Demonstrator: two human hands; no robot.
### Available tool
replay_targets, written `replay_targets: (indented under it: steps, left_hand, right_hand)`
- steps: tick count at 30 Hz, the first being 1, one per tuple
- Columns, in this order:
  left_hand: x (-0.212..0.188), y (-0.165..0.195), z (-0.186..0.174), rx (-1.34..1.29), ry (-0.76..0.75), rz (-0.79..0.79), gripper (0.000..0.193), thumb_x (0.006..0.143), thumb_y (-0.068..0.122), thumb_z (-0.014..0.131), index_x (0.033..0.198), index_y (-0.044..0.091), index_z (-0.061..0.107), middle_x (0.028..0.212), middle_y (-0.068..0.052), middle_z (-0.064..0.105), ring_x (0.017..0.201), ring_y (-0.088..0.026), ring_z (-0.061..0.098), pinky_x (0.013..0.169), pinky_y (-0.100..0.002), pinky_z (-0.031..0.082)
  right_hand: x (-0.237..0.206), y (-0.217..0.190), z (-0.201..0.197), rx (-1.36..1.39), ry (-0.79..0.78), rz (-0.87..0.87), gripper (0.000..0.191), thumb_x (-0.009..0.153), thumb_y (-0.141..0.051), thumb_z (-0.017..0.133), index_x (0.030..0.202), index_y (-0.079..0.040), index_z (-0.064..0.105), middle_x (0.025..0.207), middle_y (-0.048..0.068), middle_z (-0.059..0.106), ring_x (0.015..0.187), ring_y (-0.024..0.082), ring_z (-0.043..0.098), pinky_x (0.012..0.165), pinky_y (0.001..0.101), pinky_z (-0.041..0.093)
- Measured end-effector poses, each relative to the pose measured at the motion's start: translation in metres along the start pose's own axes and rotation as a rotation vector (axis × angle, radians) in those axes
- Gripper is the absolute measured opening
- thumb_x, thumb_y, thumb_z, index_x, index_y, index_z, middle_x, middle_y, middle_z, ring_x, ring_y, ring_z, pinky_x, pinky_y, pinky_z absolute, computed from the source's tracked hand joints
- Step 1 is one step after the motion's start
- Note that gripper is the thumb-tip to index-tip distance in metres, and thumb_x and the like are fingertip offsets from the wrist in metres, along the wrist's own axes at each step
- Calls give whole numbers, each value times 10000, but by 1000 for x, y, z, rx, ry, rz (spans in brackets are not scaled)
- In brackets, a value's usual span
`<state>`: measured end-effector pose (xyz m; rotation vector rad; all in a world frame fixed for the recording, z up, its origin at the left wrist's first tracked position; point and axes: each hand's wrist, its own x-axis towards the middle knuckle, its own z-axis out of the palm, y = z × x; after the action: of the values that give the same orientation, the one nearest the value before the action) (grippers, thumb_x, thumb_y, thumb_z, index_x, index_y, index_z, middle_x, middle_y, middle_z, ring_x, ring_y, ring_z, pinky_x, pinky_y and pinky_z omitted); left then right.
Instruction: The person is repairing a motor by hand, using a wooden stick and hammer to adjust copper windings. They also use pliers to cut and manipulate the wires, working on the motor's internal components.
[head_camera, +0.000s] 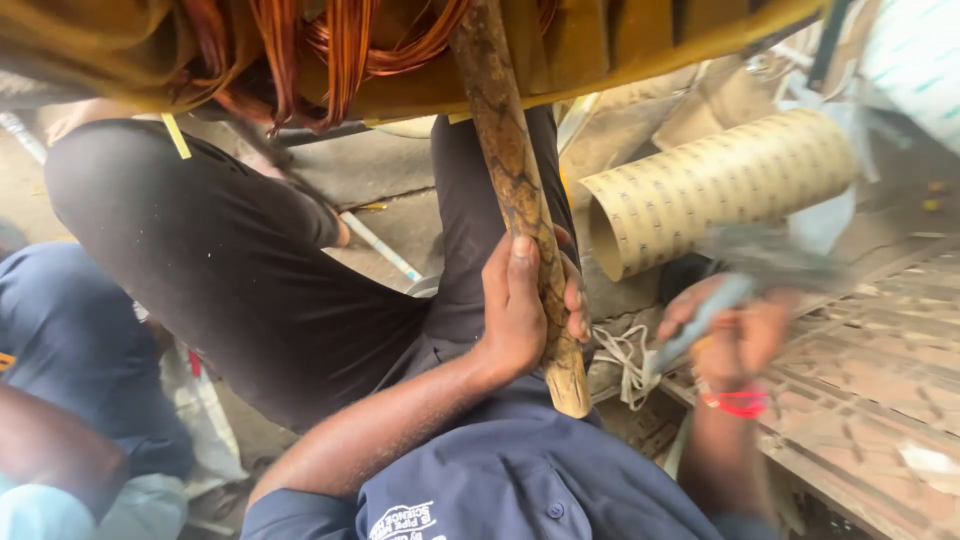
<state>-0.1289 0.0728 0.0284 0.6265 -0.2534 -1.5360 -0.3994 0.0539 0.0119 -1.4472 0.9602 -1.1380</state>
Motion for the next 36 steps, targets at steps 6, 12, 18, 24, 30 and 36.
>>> replay_targets:
  steps: [6, 12, 18, 24, 30, 36]
  left_hand:
    - [-4, 5, 2, -11, 29, -13, 459, 1122, 416, 321, 1196, -16, 456, 700, -113, 547, 466, -182, 560, 440, -325, 508]
    - [-5, 2, -1, -13, 27, -10, 463, 1106, 436, 352, 1154, -6, 479, 687, -106, 562, 438, -175, 549, 413, -325, 498]
    - [-4, 1, -1, 66, 164, -52, 453, 1087, 461, 391, 1091, 15, 474, 670, -103, 577, 442, -175, 573, 406, -336, 510]
    - [-26, -2, 19, -66, 98, -92, 424, 1066, 475, 372, 1061, 60, 457, 624, -81, 548, 387, -163, 534, 355, -329, 494]
    - [-33, -8, 14, -23, -15, -20, 432, 1095, 460, 391, 1098, 31, 446, 664, -89, 552, 433, -157, 539, 397, -315, 482]
    - [-29, -3, 2, -13, 17, 10, 431, 1098, 450, 380, 1104, 25, 457, 654, -83, 557, 417, -155, 535, 387, -306, 477]
  right_hand:
    - [70, -81, 52, -326, -165, -147, 302, 1161, -378, 594, 1145, -83, 529, 797, 65, 566, 602, 156, 514, 589, 272, 461]
    - [105, -127, 92, -542, -214, -303, 337, 1141, -246, 577, 1393, -41, 486, 844, 105, 597, 649, 196, 547, 606, 302, 460]
    - [128, -148, 152, -786, -279, -434, 367, 1092, -152, 574, 1435, -35, 511, 853, 168, 620, 669, 272, 561, 614, 361, 454]
    - [93, -103, 78, -842, -208, -5, 392, 1086, -118, 558, 1469, -55, 505, 757, 170, 596, 612, 254, 553, 558, 348, 436]
    - [60, -92, 32, -256, -113, -160, 410, 1215, -151, 595, 1547, -102, 359, 791, 121, 563, 574, 114, 535, 510, 235, 441]
    - [70, -96, 59, -323, -93, -215, 467, 1194, -190, 619, 1564, -50, 369, 868, 148, 570, 606, 139, 547, 508, 267, 426]
